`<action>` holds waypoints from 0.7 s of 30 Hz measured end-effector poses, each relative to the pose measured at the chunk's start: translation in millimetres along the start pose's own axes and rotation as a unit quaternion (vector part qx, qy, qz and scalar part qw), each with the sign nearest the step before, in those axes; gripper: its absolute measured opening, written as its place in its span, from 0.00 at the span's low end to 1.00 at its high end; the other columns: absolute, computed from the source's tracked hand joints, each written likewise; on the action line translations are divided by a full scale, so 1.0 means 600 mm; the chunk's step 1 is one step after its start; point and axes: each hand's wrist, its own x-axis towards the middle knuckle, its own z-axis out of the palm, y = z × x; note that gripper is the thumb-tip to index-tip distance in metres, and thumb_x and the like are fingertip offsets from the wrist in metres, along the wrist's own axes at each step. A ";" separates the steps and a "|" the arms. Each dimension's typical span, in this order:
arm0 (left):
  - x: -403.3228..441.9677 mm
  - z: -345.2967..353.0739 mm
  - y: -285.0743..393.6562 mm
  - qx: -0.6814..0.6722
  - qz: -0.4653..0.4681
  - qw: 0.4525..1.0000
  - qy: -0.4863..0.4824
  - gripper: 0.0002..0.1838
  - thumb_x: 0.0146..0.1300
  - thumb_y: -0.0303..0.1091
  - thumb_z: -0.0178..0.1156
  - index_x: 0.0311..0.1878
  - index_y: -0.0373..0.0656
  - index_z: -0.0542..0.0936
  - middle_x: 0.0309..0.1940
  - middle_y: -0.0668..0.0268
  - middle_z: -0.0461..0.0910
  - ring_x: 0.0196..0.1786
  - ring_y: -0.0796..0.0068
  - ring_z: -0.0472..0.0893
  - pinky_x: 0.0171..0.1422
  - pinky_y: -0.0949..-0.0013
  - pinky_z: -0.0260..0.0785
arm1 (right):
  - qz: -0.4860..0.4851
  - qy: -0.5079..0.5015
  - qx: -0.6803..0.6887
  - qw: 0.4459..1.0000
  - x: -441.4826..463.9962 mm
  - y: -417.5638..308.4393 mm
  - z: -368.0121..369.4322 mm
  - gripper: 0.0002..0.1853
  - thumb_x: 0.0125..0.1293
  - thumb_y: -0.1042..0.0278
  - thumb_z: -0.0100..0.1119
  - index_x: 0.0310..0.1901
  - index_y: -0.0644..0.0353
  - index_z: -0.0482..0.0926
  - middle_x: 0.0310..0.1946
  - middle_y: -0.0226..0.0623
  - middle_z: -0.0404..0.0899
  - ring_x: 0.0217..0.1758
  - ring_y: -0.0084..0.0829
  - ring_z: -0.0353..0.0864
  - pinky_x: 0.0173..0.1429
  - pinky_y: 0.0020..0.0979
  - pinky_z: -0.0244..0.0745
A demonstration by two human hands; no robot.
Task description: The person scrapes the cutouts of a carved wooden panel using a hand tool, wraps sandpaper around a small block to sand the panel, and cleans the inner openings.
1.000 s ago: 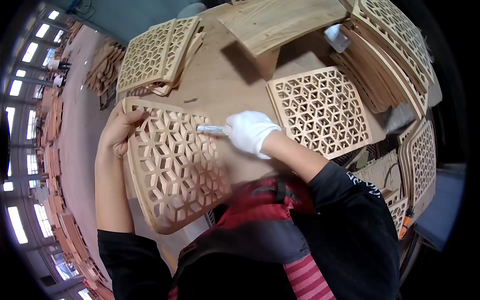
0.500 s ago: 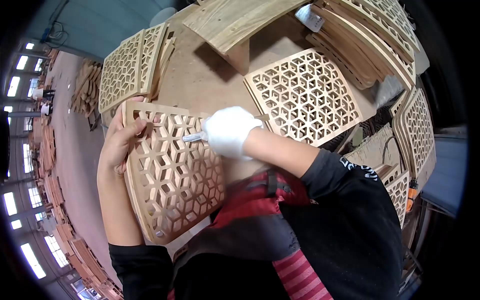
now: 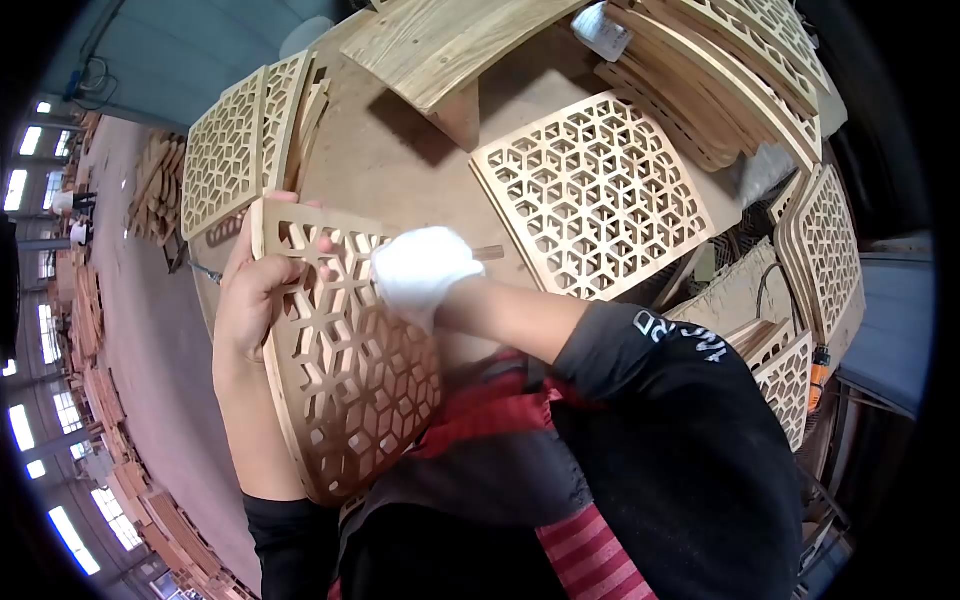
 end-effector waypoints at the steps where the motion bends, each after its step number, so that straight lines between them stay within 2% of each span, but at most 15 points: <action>1: -0.001 0.003 -0.001 0.019 0.007 1.000 -0.002 0.33 0.47 0.15 0.46 0.62 0.41 0.66 0.43 0.57 0.77 0.42 0.70 0.78 0.43 0.71 0.73 | 0.002 -0.022 -0.013 1.000 0.002 -0.001 -0.005 0.09 0.61 0.64 0.57 0.40 0.55 0.82 0.30 0.46 0.85 0.32 0.45 0.86 0.37 0.46 0.79; 2: -0.001 0.004 -0.003 0.040 0.012 0.999 -0.005 0.33 0.47 0.16 0.46 0.62 0.41 0.66 0.43 0.57 0.76 0.42 0.71 0.78 0.43 0.71 0.72 | 0.011 -0.020 0.015 1.000 0.002 0.004 0.002 0.11 0.65 0.62 0.53 0.44 0.53 0.81 0.30 0.45 0.85 0.30 0.47 0.85 0.36 0.46 0.78; 5: -0.007 0.014 -0.003 0.061 0.000 0.998 -0.012 0.34 0.46 0.16 0.47 0.62 0.41 0.66 0.41 0.59 0.76 0.42 0.72 0.77 0.42 0.72 0.71 | 0.035 0.020 0.062 0.997 -0.010 0.019 0.014 0.09 0.58 0.67 0.57 0.38 0.59 0.82 0.33 0.47 0.85 0.38 0.47 0.85 0.44 0.43 0.80; 7: -0.002 0.016 -0.006 0.064 0.001 0.998 -0.016 0.34 0.46 0.17 0.48 0.63 0.42 0.66 0.41 0.60 0.76 0.41 0.72 0.77 0.41 0.73 0.71 | 0.070 0.058 0.099 0.991 -0.011 0.018 0.024 0.09 0.60 0.66 0.56 0.38 0.58 0.82 0.32 0.46 0.85 0.38 0.47 0.86 0.44 0.43 0.80; 9: -0.002 0.015 -0.007 0.056 -0.001 0.998 -0.009 0.35 0.46 0.16 0.47 0.63 0.42 0.66 0.41 0.59 0.78 0.39 0.74 0.76 0.39 0.74 0.70 | 0.064 0.087 0.107 0.988 -0.012 0.013 0.032 0.08 0.61 0.67 0.56 0.38 0.58 0.82 0.32 0.45 0.85 0.38 0.47 0.85 0.43 0.44 0.80; 10: -0.002 0.016 -0.005 0.056 -0.003 0.998 -0.004 0.35 0.46 0.16 0.47 0.63 0.43 0.66 0.41 0.58 0.78 0.38 0.74 0.76 0.39 0.74 0.70 | 0.037 0.052 0.048 0.997 -0.010 0.009 0.024 0.08 0.61 0.68 0.56 0.38 0.58 0.82 0.32 0.45 0.85 0.38 0.46 0.85 0.43 0.43 0.80; 13: -0.003 0.019 0.001 0.056 -0.004 0.998 -0.001 0.35 0.46 0.15 0.45 0.64 0.43 0.66 0.41 0.57 0.78 0.38 0.74 0.77 0.37 0.74 0.71 | 0.006 0.047 -0.003 0.999 0.002 0.022 0.050 0.13 0.58 0.62 0.60 0.45 0.48 0.79 0.25 0.41 0.83 0.28 0.46 0.84 0.32 0.45 0.77; 14: -0.006 0.021 0.003 0.057 -0.006 0.998 0.004 0.35 0.46 0.15 0.44 0.64 0.43 0.66 0.41 0.57 0.78 0.38 0.74 0.78 0.37 0.74 0.71 | -0.063 0.126 -0.009 0.990 -0.013 0.037 0.052 0.11 0.55 0.65 0.62 0.41 0.46 0.81 0.25 0.38 0.83 0.28 0.43 0.85 0.31 0.42 0.78; 17: -0.005 0.022 0.005 0.032 -0.006 0.999 0.023 0.36 0.46 0.14 0.43 0.64 0.43 0.66 0.41 0.55 0.78 0.40 0.72 0.79 0.38 0.74 0.72 | 0.061 0.102 0.017 0.993 -0.027 0.048 0.063 0.10 0.50 0.68 0.64 0.37 0.45 0.82 0.25 0.38 0.83 0.28 0.42 0.85 0.31 0.41 0.78; 20: -0.004 0.030 0.002 0.026 -0.012 1.000 0.008 0.36 0.45 0.14 0.43 0.63 0.42 0.66 0.44 0.55 0.76 0.44 0.70 0.80 0.37 0.73 0.72 | 0.019 0.078 0.007 0.997 -0.019 0.024 0.050 0.14 0.51 0.69 0.63 0.41 0.42 0.85 0.25 0.39 0.83 0.28 0.42 0.85 0.31 0.41 0.78; 21: -0.004 0.032 0.004 0.034 -0.013 0.999 0.002 0.36 0.45 0.14 0.43 0.63 0.41 0.66 0.45 0.54 0.76 0.44 0.70 0.80 0.37 0.73 0.71 | 0.032 0.078 0.009 0.996 -0.005 0.019 0.056 0.16 0.53 0.68 0.63 0.45 0.40 0.84 0.27 0.39 0.84 0.28 0.42 0.85 0.31 0.41 0.79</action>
